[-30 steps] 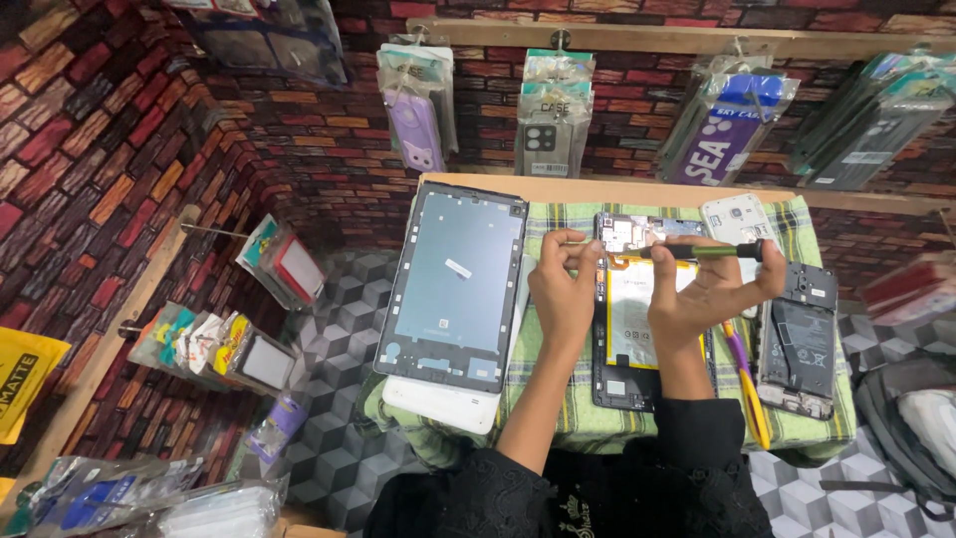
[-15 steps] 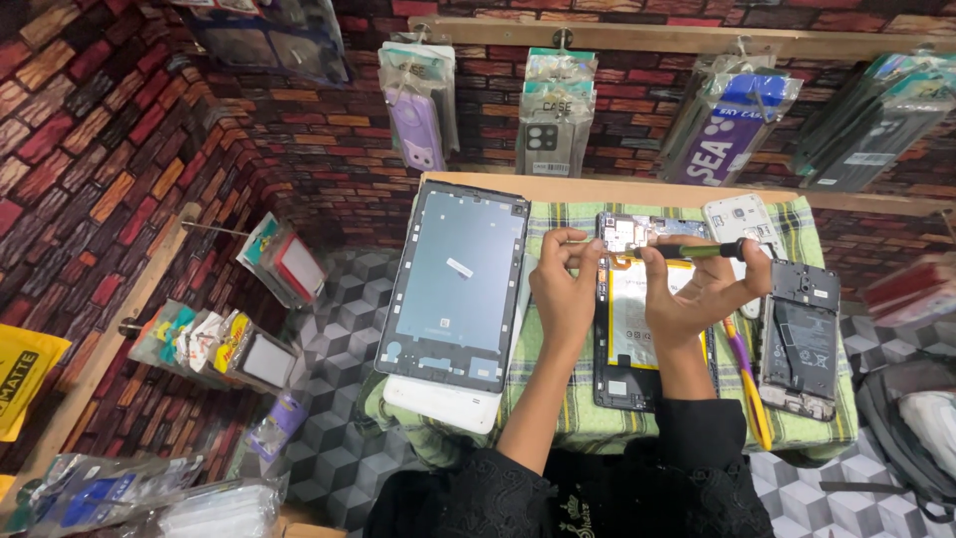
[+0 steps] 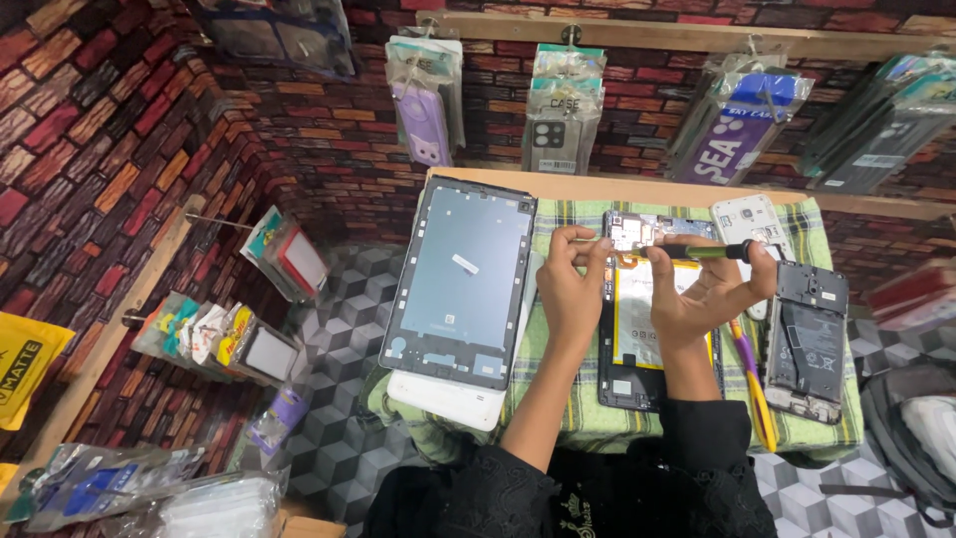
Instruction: The person uses a screwdriver to remove screws from a disassembled tablet, then detaches and removes a ribbon cable and a small metal bracket. The components are placed on the work surface as the person continues to unscrew and separate internal parts.
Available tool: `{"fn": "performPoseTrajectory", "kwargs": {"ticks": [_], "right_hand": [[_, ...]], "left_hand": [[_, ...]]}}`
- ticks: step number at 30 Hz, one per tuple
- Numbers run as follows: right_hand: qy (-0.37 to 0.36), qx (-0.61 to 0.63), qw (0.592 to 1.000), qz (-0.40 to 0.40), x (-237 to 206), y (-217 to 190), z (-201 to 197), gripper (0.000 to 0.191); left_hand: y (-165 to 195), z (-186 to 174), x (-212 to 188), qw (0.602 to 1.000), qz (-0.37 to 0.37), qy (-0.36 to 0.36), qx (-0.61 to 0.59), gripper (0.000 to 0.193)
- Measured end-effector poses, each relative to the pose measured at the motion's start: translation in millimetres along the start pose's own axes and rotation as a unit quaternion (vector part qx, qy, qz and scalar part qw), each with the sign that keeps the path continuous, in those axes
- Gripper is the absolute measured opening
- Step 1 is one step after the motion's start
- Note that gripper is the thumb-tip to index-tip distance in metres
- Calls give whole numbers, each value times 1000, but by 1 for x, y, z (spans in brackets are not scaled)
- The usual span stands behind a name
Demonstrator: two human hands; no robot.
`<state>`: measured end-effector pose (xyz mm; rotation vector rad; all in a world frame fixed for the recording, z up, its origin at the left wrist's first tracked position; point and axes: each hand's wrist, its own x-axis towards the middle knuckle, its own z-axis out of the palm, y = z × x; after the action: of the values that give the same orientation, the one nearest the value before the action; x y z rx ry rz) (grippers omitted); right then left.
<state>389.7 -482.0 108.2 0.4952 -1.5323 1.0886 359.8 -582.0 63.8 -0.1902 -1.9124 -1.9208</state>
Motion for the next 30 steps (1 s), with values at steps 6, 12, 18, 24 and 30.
{"fn": "performPoseTrajectory", "kwargs": {"ticks": [6, 12, 18, 24, 30], "right_hand": [[-7, 1, 1000, 3, -2, 1, 0, 82], [-12, -7, 1000, 6, -6, 1, 2, 82], [-8, -4, 1000, 5, -9, -2, 10, 83], [0, -12, 1000, 2, -10, -2, 14, 85], [-4, -8, 1000, 7, -12, -2, 18, 84]], "left_hand": [[-1, 1, 0, 1000, 0, 1, 4, 22], [-3, -2, 2, 1000, 2, -7, -2, 21], [-6, -9, 5, 1000, 3, -5, 3, 21], [-8, -12, 6, 1000, 6, -4, 7, 22], [-10, -15, 8, 1000, 10, -12, -4, 21]]}}
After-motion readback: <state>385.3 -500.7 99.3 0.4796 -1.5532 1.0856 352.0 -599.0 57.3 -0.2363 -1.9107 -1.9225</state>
